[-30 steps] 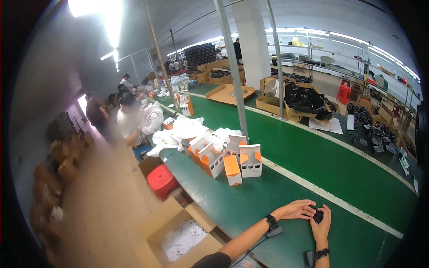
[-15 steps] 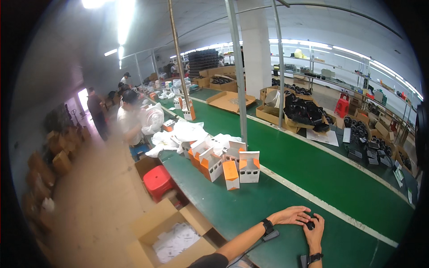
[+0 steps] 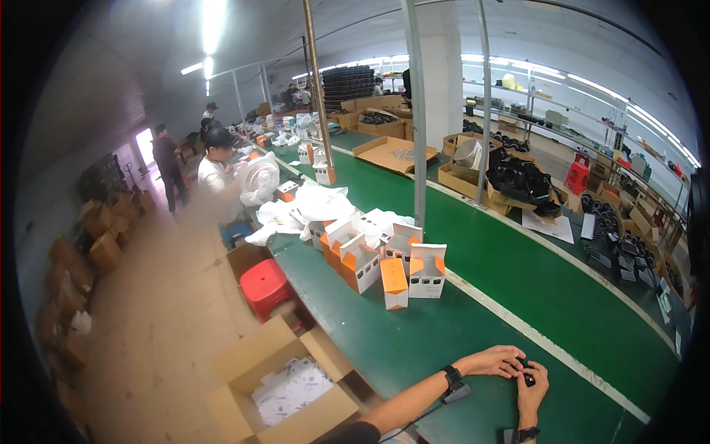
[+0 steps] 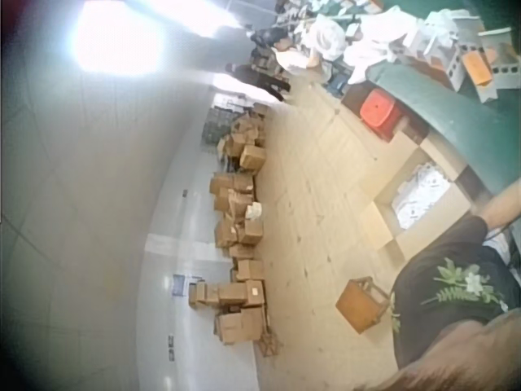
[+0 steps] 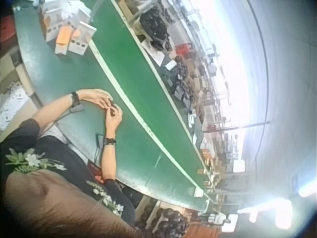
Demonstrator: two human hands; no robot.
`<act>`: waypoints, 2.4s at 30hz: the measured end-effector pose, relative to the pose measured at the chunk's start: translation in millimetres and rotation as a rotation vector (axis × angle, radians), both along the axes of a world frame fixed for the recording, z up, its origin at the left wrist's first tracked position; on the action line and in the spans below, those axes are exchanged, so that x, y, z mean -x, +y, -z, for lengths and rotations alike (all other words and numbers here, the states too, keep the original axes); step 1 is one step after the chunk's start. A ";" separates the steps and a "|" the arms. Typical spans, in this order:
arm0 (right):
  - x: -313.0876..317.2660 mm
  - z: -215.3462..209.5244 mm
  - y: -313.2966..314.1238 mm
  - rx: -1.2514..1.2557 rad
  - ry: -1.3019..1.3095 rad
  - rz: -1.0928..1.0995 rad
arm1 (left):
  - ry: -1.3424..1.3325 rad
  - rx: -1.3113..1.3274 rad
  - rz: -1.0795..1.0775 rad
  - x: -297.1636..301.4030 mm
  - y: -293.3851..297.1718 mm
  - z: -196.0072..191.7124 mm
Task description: Assembling electronic devices and packing them into boxes on an assembly line.
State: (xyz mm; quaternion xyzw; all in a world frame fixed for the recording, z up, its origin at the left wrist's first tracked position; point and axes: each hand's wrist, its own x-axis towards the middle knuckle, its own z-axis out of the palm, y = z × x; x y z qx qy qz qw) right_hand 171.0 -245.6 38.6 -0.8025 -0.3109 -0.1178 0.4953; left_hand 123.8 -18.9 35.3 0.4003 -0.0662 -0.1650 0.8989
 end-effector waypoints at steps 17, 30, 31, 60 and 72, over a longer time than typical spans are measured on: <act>2.7 0.5 0.6 -0.055 -0.031 -0.060 | 0.019 -0.045 0.034 -2.7 -1.2 6.0; 7.4 -18.1 4.0 -0.132 0.115 0.007 | 0.010 -0.085 0.030 -2.2 1.6 -6.1; 8.1 -19.1 3.9 -0.133 0.115 0.012 | 0.011 -0.086 0.035 -2.1 1.1 -5.9; 11.5 -18.1 3.1 -0.134 0.082 0.009 | 0.003 -0.087 0.054 -0.5 3.7 0.7; 8.9 -9.9 -0.3 0.040 -0.002 -0.062 | -0.003 -0.094 0.043 -0.3 0.7 -4.1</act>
